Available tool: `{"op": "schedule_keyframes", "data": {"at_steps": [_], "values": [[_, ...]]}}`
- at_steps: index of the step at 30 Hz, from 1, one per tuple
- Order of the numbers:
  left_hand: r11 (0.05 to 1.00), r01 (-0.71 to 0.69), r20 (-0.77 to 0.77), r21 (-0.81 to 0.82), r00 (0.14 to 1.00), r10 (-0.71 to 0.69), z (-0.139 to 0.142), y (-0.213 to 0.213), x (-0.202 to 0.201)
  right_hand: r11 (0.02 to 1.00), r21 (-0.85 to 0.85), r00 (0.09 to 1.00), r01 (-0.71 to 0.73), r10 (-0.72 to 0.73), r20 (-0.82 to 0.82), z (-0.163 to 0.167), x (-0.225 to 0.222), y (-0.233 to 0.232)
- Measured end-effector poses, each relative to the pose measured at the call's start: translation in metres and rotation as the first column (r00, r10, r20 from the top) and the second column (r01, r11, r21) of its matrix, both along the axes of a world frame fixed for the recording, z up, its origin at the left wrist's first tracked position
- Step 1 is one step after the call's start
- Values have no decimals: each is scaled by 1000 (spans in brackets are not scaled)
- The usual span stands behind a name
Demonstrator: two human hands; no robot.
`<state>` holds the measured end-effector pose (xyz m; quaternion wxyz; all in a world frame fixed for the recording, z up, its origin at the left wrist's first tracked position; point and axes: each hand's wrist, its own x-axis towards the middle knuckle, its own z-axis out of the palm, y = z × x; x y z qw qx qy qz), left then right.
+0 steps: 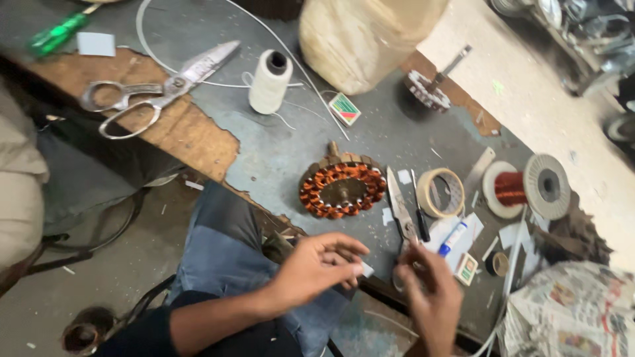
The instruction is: The person cuts small rectangular pieces from a white insulating strip using scissors and inserts them into the slots of a copper-wound motor stator. The person repeats this process for multiple slots around the stator.
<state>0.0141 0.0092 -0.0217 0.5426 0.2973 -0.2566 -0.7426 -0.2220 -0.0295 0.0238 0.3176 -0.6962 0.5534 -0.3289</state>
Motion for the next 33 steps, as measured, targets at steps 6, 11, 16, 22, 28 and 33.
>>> {"op": "schedule_keyframes", "data": {"at_steps": [6, 11, 16, 22, 28, 33], "values": [[993, 14, 256, -117, 966, 17, 23, 9, -3, 991, -133, 858, -15, 81, 508, -78, 9, 37], [379, 186, 397, -906, 68, 915, 45, -7, 39, 998, -28, 722, 60, -24, 691, -81, 7, 35], [689, -251, 623, -679, 299, 723, 55, -59, 82, 986, -12, 819, 168, -133, 559, -66, 23, 37], [935, -173, 564, -309, 759, 326, 63, -77, 90, 950, -40, 872, 311, -268, 410, -39, 55, 38], [882, -65, 520, -466, 786, 333, 60, -44, 83, 763, -631, 989, 140, -71, 132, -15, 84, 22], [786, 59, 565, -615, 729, 388, 51, -34, 84, 576, -815, 998, -64, 43, -49, 1, 104, 5]]}}
